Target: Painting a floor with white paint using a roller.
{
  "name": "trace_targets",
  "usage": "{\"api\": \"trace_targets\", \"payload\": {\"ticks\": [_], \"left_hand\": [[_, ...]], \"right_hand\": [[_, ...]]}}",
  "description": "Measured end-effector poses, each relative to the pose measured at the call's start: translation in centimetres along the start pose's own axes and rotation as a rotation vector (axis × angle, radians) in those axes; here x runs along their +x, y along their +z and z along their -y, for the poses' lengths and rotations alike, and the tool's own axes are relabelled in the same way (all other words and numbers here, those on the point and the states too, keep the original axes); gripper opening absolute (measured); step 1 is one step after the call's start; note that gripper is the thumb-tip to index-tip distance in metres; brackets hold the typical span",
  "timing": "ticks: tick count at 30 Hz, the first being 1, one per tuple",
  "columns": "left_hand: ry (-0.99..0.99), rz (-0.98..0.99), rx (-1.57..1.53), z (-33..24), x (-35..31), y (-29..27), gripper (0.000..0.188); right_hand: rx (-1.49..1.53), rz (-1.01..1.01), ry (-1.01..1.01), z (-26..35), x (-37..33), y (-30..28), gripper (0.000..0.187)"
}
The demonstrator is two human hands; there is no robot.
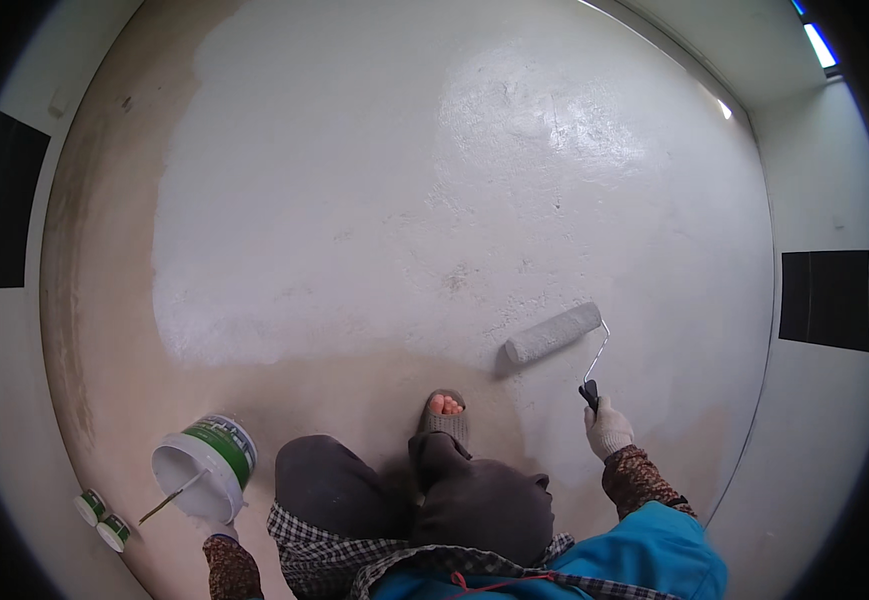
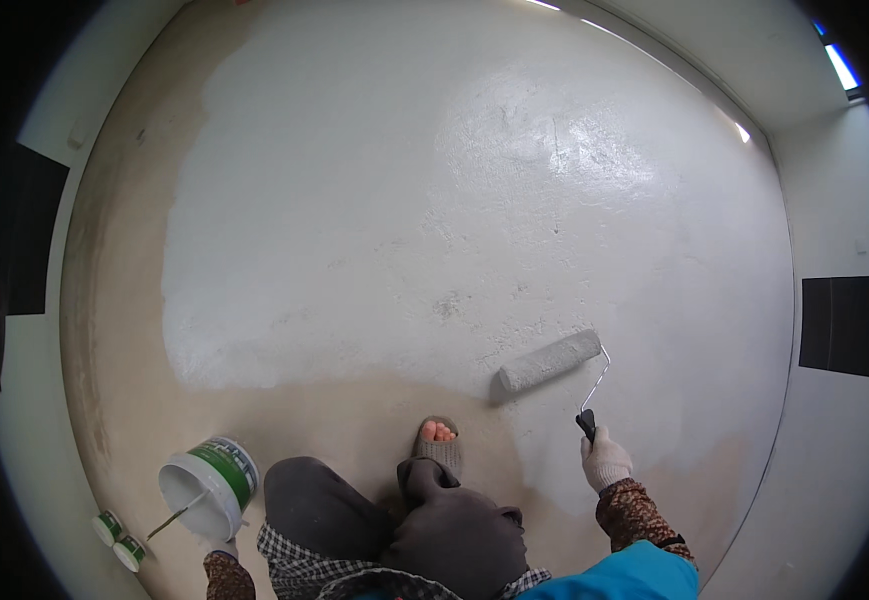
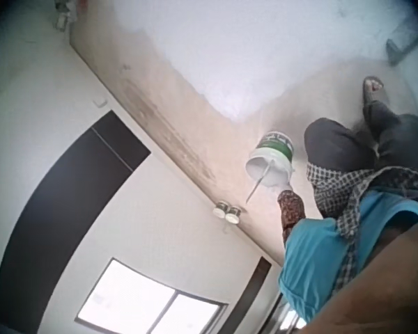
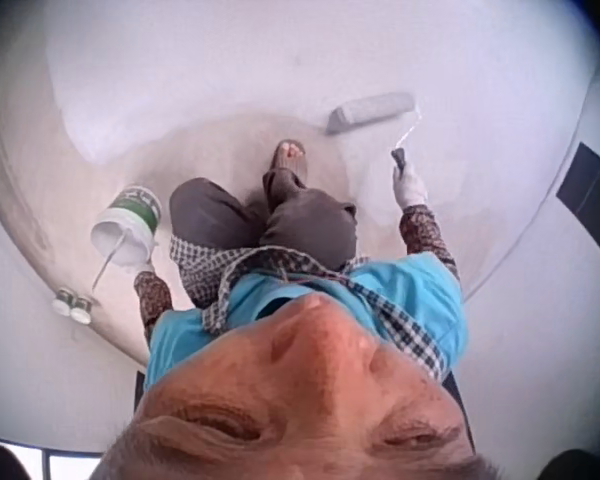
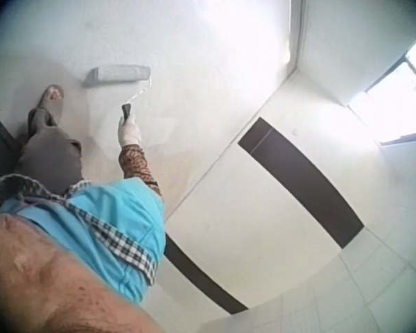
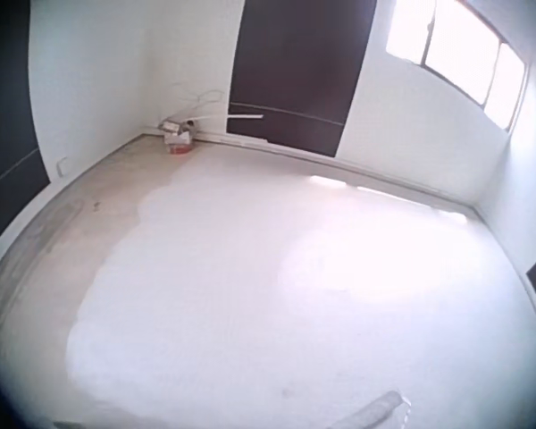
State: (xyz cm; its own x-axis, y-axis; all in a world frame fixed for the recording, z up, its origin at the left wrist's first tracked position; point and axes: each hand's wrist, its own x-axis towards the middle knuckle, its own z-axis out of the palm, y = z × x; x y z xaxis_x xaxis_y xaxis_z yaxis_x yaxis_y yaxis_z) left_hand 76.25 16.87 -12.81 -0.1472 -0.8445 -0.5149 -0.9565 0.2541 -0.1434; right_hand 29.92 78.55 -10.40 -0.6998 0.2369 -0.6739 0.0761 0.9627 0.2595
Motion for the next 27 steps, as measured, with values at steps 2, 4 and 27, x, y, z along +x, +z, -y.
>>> {"api": "trace_targets", "payload": {"ticks": [2, 4, 27], "left_hand": [[0.051, 0.033, -0.104, 1.1, 0.4, 1.2, 0.097], [-0.122, -0.125, -0.376, 1.3, 0.7, 2.1, 0.083], [-0.148, -0.092, -0.175, -1.1, 0.4, 1.6, 0.093]], "right_hand": [[0.088, -0.026, 0.013, 1.1, 0.9, 0.4, 0.033], [0.211, -0.086, 0.061, 3.8, 3.9, -0.4, 0.035], [0.309, -0.248, 0.098, 8.4, 15.6, -6.9, 0.040]]}}
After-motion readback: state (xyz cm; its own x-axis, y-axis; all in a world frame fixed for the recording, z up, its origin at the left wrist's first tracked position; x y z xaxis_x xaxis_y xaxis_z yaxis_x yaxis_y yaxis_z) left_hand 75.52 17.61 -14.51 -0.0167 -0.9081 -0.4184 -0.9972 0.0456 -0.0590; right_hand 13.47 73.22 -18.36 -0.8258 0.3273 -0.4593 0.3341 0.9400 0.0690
